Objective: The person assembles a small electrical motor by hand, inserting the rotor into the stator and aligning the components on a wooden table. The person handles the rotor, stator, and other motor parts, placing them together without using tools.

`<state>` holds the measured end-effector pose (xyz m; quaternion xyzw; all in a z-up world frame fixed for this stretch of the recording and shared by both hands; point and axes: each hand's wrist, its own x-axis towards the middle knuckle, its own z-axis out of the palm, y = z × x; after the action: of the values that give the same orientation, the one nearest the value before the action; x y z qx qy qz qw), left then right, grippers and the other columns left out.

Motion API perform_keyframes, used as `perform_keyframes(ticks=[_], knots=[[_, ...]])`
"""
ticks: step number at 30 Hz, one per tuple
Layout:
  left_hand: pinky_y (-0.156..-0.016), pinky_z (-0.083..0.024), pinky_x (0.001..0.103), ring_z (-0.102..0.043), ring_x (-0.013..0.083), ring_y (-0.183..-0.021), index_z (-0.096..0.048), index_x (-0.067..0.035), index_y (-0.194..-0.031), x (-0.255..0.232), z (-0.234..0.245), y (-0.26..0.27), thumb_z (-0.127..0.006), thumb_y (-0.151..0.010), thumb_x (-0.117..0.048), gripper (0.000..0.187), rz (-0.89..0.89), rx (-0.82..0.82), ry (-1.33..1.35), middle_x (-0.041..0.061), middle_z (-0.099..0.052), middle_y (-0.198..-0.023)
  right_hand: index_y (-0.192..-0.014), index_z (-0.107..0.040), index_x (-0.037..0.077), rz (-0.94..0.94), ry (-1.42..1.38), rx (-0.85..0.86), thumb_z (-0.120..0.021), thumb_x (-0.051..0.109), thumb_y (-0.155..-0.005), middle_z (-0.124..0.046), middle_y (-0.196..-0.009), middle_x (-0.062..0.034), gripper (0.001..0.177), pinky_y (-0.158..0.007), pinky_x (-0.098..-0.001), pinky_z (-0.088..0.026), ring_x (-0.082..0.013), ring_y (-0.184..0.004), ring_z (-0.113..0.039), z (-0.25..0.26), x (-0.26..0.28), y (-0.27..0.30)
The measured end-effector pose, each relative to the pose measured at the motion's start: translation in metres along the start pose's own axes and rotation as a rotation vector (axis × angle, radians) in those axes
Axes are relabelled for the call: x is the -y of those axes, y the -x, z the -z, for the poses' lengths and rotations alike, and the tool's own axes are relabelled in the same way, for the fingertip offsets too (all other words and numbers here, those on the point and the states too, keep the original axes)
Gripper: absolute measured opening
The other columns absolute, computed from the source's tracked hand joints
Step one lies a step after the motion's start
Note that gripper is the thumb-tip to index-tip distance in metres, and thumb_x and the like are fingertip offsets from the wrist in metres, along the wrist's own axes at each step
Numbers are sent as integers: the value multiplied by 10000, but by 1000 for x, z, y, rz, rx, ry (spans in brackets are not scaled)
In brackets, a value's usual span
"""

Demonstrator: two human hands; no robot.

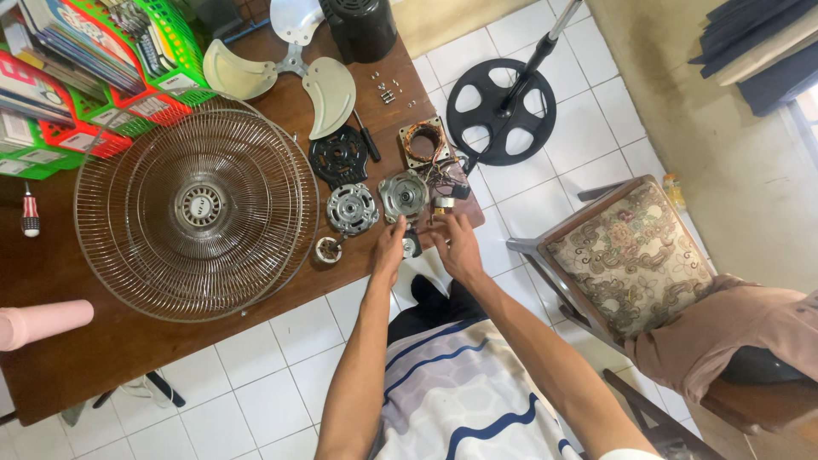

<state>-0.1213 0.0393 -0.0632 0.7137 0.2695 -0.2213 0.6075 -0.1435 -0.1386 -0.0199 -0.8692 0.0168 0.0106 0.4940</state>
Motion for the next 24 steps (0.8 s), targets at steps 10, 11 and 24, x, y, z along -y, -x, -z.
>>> perform_keyframes(ticks=[10, 11, 24], knots=[[-887, -512, 301, -644, 141, -986, -658, 6, -1224, 18, -1, -16, -520, -1032, -496, 555, -6, 145, 427, 72, -709, -1108, -1087, -752, 122, 233, 238, 114, -731, 181, -873, -587, -1116, -160, 223, -898, -460, -479, -366, -1005, -530, 6, 20, -29], [-879, -521, 301, -656, 142, -977, -654, 2, -1224, 18, 0, -16, -521, -1026, -494, 550, -11, 160, 451, 71, -713, -1100, -1081, -748, 116, 226, 235, 124, -732, 184, -879, -584, -1112, -160, 214, -899, -461, -478, -366, -1010, -529, 6, 20, -30], [-680, -592, 349, -714, 204, -761, -630, -3, -1172, -3, 6, -2, -528, -1029, -481, 509, 68, 210, 521, 103, -723, -940, -997, -740, 79, 286, 320, 92, -748, 218, -873, -589, -1196, -147, 187, -986, -487, -412, -372, -1152, -484, 17, 12, -43]])
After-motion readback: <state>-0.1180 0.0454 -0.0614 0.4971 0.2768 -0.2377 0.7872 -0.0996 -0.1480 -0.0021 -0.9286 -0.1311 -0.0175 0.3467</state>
